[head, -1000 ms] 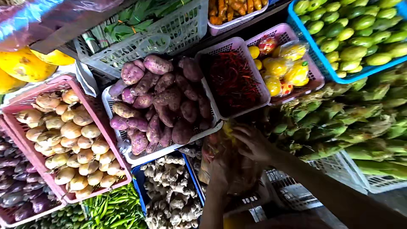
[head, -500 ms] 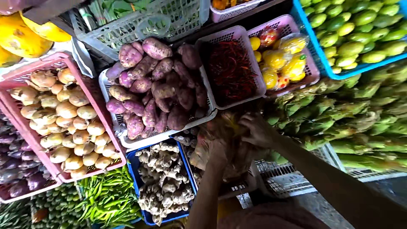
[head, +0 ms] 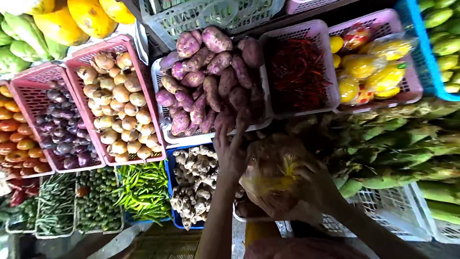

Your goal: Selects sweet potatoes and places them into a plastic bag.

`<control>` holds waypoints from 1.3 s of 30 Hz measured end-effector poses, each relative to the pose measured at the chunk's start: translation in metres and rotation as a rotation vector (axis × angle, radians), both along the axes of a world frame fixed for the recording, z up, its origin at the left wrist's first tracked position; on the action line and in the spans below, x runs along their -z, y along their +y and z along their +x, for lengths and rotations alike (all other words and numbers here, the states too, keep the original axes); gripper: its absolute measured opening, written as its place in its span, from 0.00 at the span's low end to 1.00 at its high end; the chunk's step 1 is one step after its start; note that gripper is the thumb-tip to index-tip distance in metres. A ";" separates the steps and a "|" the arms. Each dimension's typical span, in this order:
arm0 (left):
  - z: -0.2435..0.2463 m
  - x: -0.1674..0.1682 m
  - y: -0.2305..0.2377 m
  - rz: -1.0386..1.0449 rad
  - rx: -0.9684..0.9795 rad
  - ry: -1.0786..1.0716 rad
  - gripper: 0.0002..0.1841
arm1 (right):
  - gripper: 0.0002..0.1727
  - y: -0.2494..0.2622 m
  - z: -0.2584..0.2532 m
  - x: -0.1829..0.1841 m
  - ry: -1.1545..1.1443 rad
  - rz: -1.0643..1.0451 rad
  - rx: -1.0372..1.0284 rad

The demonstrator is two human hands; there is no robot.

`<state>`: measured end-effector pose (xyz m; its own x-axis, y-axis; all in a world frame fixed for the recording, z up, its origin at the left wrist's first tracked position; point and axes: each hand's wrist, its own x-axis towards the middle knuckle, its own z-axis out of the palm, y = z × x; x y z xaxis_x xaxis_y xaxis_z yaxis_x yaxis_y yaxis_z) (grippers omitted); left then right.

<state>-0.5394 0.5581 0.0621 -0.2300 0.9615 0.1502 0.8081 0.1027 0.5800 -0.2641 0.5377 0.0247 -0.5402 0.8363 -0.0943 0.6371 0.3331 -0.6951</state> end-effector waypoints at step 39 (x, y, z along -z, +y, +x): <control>-0.017 -0.022 0.011 -0.065 0.028 -2.047 0.40 | 0.42 0.016 -0.007 -0.004 -0.013 -0.130 0.074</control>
